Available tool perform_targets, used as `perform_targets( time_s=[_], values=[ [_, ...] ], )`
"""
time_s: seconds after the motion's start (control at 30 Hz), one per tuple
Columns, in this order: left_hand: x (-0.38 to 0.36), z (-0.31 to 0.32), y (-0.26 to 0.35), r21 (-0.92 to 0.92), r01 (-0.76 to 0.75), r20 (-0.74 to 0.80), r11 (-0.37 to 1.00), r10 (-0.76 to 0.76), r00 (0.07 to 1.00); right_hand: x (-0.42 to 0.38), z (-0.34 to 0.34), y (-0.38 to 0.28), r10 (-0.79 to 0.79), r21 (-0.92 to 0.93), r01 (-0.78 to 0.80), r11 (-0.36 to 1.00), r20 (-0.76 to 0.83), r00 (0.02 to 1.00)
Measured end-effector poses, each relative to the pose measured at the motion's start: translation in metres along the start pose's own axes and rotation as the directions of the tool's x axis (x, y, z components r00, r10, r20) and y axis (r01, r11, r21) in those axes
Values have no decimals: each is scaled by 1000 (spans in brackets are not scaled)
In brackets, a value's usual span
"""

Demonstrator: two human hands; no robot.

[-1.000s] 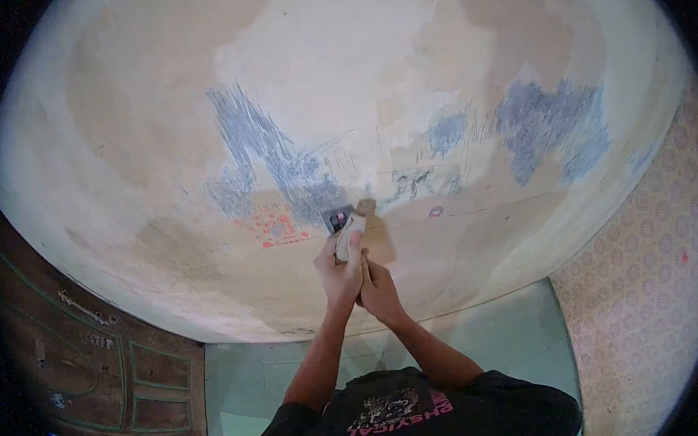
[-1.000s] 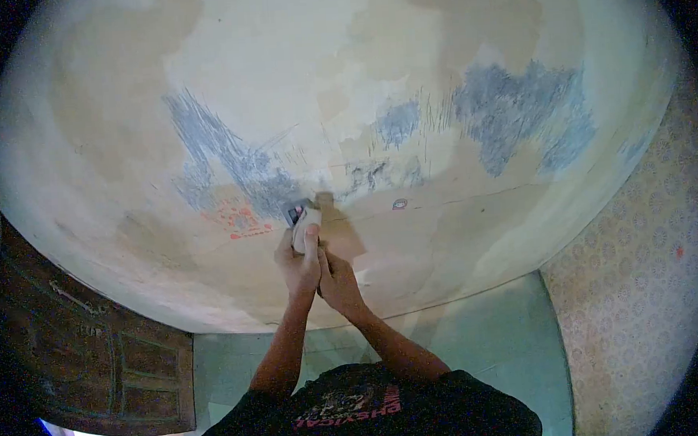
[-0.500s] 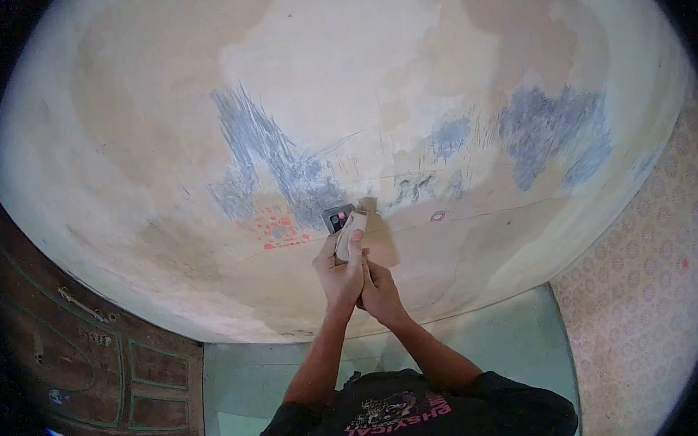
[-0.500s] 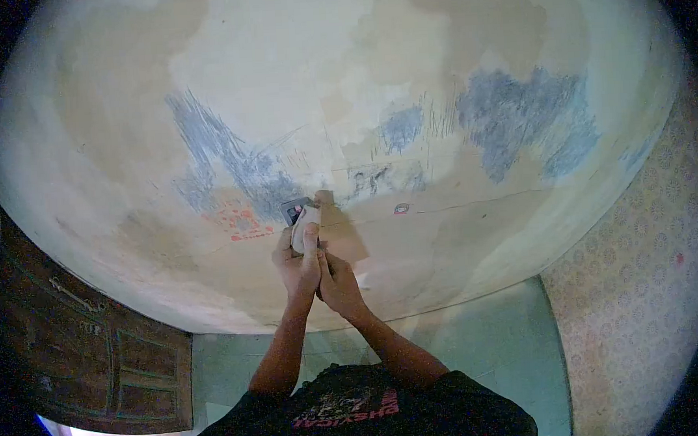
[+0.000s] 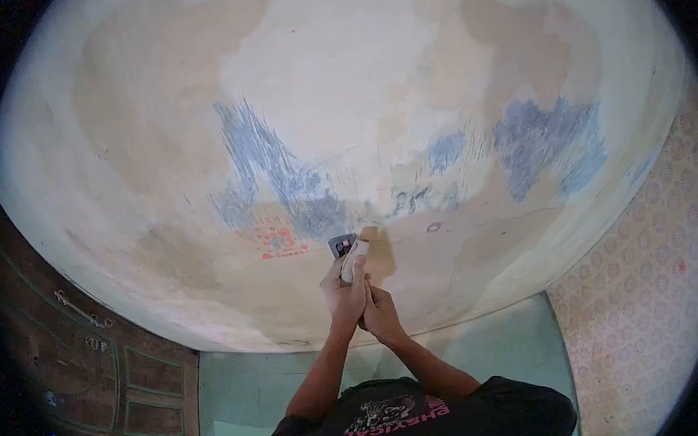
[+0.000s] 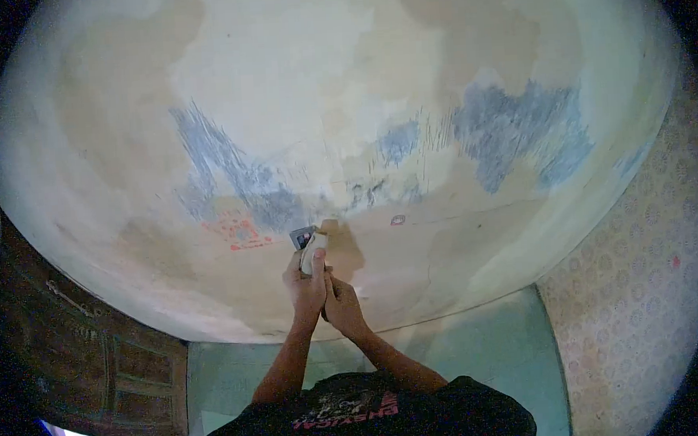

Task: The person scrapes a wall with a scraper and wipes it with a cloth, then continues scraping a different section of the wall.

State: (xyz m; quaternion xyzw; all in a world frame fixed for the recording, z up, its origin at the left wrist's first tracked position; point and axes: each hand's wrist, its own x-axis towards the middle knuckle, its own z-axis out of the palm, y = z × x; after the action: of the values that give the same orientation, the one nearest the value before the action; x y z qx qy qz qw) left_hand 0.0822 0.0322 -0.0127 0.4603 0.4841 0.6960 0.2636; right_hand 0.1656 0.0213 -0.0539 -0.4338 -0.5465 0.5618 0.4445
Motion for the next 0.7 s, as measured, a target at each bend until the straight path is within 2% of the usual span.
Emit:
perform_targets(
  time_s=[0.07,0.13,0.17,0.23,0.37,0.43,0.47,0.53,0.67,0.7],
  values=[
    [2,0,7,-8,5,-6,1000,-5,1000,1,0,0,45,-2,-45,999,9,999],
    [2,-2,7,87,1,20,996,-3,1000,4,1,10,-52,5,51,999,11,999],
    [-1,-2,1,85,1,16,996,-3,1000,2,1,14,-52,0,52,999,14,999],
    [-7,-2,-5,15,40,27,999,-40,999,-4,3,11,32,57,-31,998,-20,999],
    [3,0,5,50,41,29,998,-43,999,-2,3,-10,31,97,-30,995,-3,1000],
    [1,-1,3,105,22,44,994,-27,999,-1,4,0,-23,118,23,993,-4,1000],
    [-5,-1,-4,101,34,41,994,-39,998,-4,1,7,-12,112,12,994,-4,1000],
    [-13,0,-15,32,43,1,999,-43,999,-9,-1,14,103,74,-104,992,25,994],
    [-13,-1,-17,72,129,9,989,-130,991,-11,-4,14,93,64,-95,993,36,995],
    [-13,0,-21,49,121,-1,991,-121,993,-8,-3,18,21,16,-21,1000,2,1000]
  ],
)
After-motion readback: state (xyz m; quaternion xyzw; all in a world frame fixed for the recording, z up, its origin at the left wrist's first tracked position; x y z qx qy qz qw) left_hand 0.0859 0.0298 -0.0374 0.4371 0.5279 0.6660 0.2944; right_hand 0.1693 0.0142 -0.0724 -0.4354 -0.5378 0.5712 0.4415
